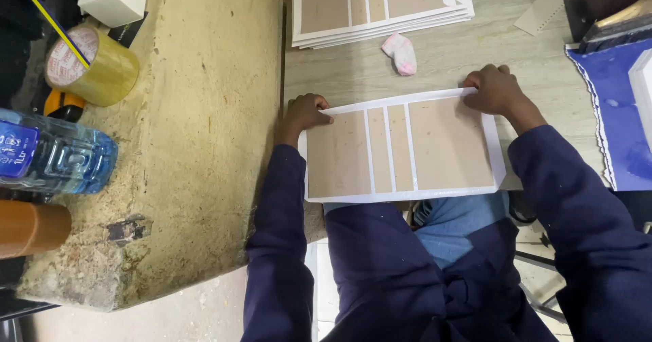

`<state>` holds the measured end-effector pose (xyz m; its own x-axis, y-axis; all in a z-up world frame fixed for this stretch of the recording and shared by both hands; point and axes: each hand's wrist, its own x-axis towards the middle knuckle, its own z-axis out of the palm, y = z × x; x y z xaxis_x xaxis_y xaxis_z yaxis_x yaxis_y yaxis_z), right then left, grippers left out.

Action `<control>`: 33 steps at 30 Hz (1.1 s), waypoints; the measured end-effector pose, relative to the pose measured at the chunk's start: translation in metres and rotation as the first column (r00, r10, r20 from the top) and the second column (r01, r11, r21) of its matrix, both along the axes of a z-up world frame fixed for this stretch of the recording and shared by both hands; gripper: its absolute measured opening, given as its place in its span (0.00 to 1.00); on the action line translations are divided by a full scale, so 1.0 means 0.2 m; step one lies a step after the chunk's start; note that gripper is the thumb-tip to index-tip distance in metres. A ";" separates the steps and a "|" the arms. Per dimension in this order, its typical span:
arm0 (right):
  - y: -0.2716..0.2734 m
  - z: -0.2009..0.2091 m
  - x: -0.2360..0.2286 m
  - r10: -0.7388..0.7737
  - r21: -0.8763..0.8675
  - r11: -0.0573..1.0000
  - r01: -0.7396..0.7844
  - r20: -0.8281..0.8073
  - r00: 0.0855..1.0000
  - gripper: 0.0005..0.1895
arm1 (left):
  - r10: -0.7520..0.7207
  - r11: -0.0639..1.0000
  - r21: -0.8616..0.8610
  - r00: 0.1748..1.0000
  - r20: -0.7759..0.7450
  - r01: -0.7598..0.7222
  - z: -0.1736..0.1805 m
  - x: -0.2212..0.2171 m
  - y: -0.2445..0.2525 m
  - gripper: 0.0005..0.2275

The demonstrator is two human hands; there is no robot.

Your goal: The person assembles a paper craft by folding a white sheet with brown inserts and pressing the edges. They use a small pink cloth to rub and smooth the surface of the paper, then stack the finished item with others on the table.

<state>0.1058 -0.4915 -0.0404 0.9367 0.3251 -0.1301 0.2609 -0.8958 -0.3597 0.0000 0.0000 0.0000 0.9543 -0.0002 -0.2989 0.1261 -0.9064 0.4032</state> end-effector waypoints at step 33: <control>0.73 0.10 -0.44 0.319 -0.146 0.945 -0.291 0.231 0.919 0.22 | -0.252 0.963 0.215 0.816 0.519 0.161 -0.14 -0.10 -0.71 0.03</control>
